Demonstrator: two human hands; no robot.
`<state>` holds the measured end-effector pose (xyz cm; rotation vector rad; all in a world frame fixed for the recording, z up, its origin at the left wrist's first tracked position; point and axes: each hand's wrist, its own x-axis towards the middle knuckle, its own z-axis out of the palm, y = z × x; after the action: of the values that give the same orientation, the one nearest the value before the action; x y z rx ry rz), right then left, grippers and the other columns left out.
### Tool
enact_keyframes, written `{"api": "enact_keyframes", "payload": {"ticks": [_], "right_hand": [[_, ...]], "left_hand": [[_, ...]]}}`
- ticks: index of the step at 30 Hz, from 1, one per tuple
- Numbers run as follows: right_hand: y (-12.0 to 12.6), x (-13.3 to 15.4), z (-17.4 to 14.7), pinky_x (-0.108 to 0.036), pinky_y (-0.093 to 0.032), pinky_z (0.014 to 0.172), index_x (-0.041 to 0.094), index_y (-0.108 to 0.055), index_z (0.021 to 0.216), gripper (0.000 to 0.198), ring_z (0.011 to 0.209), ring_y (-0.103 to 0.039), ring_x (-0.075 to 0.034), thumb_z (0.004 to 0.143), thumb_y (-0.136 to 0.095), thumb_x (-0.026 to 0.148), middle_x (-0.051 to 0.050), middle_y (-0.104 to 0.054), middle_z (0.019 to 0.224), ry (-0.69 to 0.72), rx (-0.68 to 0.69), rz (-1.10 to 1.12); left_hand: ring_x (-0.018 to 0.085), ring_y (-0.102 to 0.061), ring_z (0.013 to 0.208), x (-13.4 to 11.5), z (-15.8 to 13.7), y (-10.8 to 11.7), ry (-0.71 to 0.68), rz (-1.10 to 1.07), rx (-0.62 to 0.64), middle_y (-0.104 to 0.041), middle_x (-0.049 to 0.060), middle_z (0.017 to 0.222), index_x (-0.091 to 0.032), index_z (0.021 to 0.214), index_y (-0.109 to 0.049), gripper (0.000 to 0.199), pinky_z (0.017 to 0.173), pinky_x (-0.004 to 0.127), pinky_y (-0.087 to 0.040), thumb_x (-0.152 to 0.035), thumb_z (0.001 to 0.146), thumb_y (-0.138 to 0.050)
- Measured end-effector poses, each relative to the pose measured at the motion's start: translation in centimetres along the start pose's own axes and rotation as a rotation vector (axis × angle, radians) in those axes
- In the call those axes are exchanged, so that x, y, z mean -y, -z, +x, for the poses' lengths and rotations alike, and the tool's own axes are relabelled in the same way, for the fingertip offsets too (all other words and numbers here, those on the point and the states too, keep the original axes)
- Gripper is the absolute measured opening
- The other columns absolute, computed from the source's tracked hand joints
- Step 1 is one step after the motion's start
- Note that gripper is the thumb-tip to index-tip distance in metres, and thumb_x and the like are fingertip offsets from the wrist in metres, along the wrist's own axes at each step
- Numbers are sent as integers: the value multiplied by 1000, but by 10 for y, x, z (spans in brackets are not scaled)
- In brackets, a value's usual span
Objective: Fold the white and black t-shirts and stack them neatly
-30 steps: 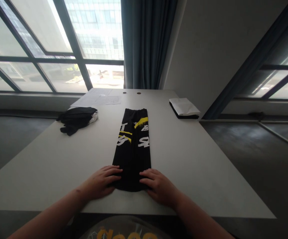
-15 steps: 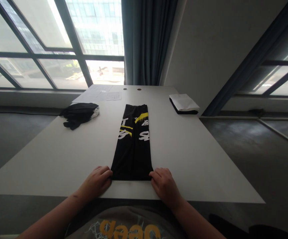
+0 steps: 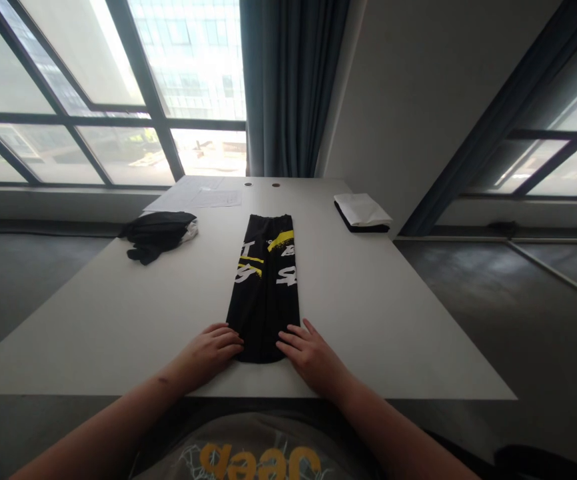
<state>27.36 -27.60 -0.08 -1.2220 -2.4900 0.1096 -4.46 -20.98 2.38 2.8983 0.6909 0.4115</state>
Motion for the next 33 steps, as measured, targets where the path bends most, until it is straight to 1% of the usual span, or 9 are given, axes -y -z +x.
{"api": "enact_keyframes", "payload": {"ticks": [4,7,12,17,21,24,27,30,33], "right_hand": [[-5,2,8,-56,-45,120,25,-73,130,39,132,-62,-26,101,-54,8,-9,-72,132,70,-69,12],[-8,-2,8,-44,-57,109,23,-72,131,46,124,-66,-23,98,-48,3,-11,-70,132,-62,-117,69],[-7,-20,3,-53,-46,120,25,-66,142,62,145,-49,-26,88,-48,0,-10,-54,155,-252,-180,135],[-4,-31,2,-61,-34,126,25,-67,141,62,151,-42,-29,84,-56,3,-9,-56,154,-145,3,204],[1,-39,2,-50,-40,125,27,-61,148,69,145,-50,-21,88,-41,-2,-8,-54,156,-156,-45,234],[5,-43,7,-54,-38,125,29,-55,154,73,154,-37,-26,88,-46,1,-7,-44,164,-180,-29,148],[8,-45,15,-65,-26,127,34,-57,152,75,160,-20,-35,83,-59,4,-4,-38,168,-86,109,100],[10,-45,16,-65,-22,128,30,-60,150,73,158,-29,-33,82,-58,2,-5,-49,160,60,198,159],[12,-41,9,-58,-28,127,25,-62,147,68,150,-45,-28,84,-53,0,-8,-60,151,140,172,264]], "left_hand": [[21,-69,107,-6,8,-6,-32,50,9,-74,5,115,-23,105,-69,16,103,40,-55,-14,100,-57],[20,-69,105,-1,1,-14,51,37,-50,-72,6,121,-23,110,-67,26,94,36,-59,-7,96,-53],[24,-61,128,17,-11,-13,287,-78,-165,-65,8,141,-25,129,-66,60,109,43,-54,2,76,-54],[30,-43,151,26,-7,-12,198,-139,27,-57,1,155,-31,131,-69,71,124,58,-38,-1,67,-60],[25,-44,152,33,-6,-15,207,-194,72,-59,0,153,-32,136,-68,76,130,56,-29,0,68,-57],[27,-37,156,36,-1,-11,240,-202,80,-50,2,162,-33,151,-55,80,131,57,-27,-8,75,-62],[34,-23,161,36,8,-4,164,-141,176,-35,0,170,-37,157,-48,86,131,64,-20,-12,76,-66],[31,-27,160,35,12,-2,13,-138,261,-37,-2,169,-38,154,-51,88,132,63,-17,-7,73,-63],[26,-46,151,34,5,-2,-56,-217,255,-50,0,161,-33,153,-52,87,131,52,-29,-4,71,-58]]}}
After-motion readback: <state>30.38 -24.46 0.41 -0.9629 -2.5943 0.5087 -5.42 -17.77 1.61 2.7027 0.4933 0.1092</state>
